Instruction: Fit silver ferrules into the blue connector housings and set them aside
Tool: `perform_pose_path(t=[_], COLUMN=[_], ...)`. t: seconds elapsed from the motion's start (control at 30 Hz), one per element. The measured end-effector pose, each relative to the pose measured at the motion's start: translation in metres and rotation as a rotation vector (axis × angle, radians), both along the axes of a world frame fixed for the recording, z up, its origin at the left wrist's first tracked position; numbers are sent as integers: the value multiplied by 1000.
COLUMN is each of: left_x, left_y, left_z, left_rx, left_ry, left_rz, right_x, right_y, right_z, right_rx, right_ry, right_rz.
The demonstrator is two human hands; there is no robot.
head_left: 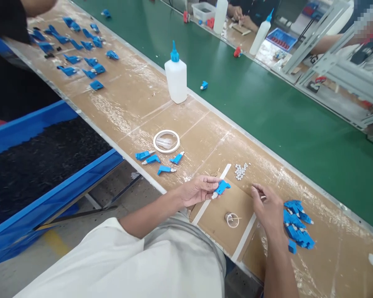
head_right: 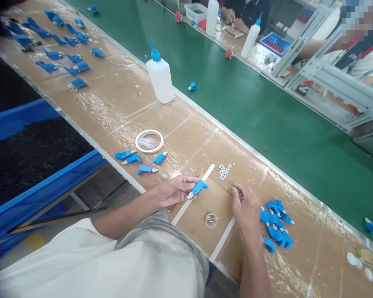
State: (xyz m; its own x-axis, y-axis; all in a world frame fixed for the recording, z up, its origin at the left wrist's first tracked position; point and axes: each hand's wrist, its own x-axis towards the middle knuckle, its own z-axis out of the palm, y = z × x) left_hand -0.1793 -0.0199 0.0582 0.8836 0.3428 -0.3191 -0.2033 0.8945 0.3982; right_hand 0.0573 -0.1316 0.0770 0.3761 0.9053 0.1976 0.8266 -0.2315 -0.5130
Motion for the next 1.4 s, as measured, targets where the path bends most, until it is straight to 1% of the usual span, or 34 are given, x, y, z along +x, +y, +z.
perform_pose_path(t=[0.07, 0.13, 0.23, 0.33, 0.5, 0.63, 0.7, 0.8, 0.87, 0.93, 1.03, 1.1, 1.13, 1.2, 1.27, 1.33, 1.4], left_x=[2, 4, 5, 5, 5, 5, 5, 6, 7, 8, 13, 18, 20, 25, 30, 33, 35], left_y=[0, -1, 0, 1, 1, 1, 1, 1, 1, 2, 2, 1, 0, -3, -7, -12, -18], left_z=[-5, -9, -12, -14, -16, -15, -15, -14, -12, -9, -1, 5, 9, 15, 21, 26, 30], left_rx=[-13, -19, -21, -37, -68, -72, -71, -60, -49, -39, -25, -14, -8, 7, 22, 40, 63], left_ry=[-1, -8, -32, -38, -26, -25, -21, -9, -4, 1, 12, -1, -13, -36, -43, -36, -24], left_rz=[18, 26, 32, 33, 31, 28, 22, 22, 24, 12, -11, -24, -30, -38, -25, 1, 30], right_x=[12, 21, 31, 36, 42, 42, 39, 33, 30, 27, 17, 4, -4, -21, -37, -49, -58], right_y=[21, 40, 64, 81, 94, 101, 105, 106, 101, 90, 62, 39, 28, 8, -8, -20, -29], right_z=[-9, -15, -15, -12, -8, -3, 0, 6, 12, 18, 26, 33, 36, 43, 51, 56, 58], right_rx=[-19, -25, -44, -90, -203, -281, -285, -241, -193, -150, -99, -61, -38, 21, 70, 99, 116], right_ry=[-32, -64, -104, -126, -149, -127, -95, -8, 80, 205, 426, 581, 681, 966, 1158, 1213, 1208], right_rz=[6, 11, 21, 37, 41, 33, 19, -5, -26, -45, -57, -72, -90, -153, -185, -172, -146])
